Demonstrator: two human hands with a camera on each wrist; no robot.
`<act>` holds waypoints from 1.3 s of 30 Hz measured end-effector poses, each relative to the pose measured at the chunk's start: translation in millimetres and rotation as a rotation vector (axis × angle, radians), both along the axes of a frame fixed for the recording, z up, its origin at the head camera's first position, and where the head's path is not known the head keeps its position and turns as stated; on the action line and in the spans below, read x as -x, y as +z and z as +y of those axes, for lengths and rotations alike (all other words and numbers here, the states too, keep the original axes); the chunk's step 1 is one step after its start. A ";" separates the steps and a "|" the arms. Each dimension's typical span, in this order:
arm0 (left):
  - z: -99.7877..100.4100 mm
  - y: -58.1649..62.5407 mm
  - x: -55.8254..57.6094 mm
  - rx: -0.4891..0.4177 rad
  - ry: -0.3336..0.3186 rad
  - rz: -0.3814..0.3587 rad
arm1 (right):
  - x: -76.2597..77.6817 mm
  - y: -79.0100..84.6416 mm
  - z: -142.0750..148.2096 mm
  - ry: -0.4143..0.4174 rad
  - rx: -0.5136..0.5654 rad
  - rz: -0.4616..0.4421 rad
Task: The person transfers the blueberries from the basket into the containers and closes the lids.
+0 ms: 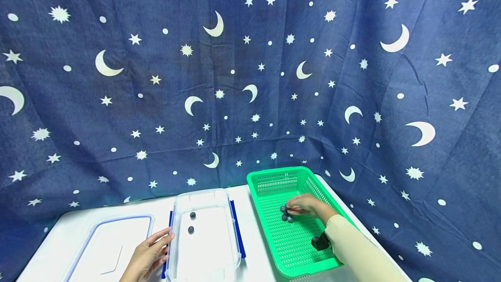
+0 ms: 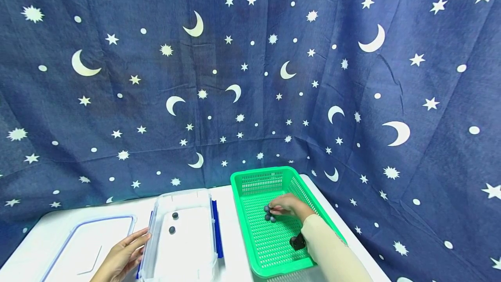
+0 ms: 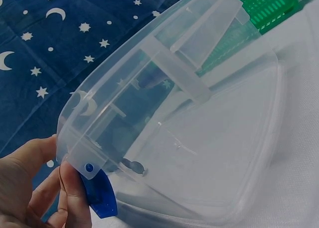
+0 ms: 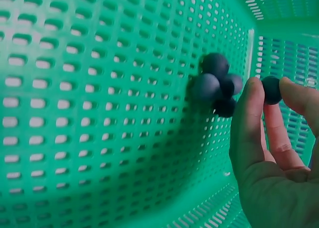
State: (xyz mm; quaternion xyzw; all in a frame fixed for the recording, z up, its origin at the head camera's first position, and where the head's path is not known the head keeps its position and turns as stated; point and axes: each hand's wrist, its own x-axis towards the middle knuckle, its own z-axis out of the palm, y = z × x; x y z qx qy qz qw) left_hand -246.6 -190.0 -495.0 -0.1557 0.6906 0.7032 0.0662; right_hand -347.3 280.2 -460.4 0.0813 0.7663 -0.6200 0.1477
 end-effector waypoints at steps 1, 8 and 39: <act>-0.2 -0.3 0.0 0.001 -0.003 0.001 | -0.1 0.1 -0.7 0.010 0.009 -0.001; -0.2 -0.3 0.1 -0.005 -0.004 -0.001 | 0.7 0.9 -4.1 0.051 0.081 0.014; 0.6 -0.2 0.1 -0.023 0.017 -0.004 | 8.1 15.8 -37.8 0.124 0.250 -0.002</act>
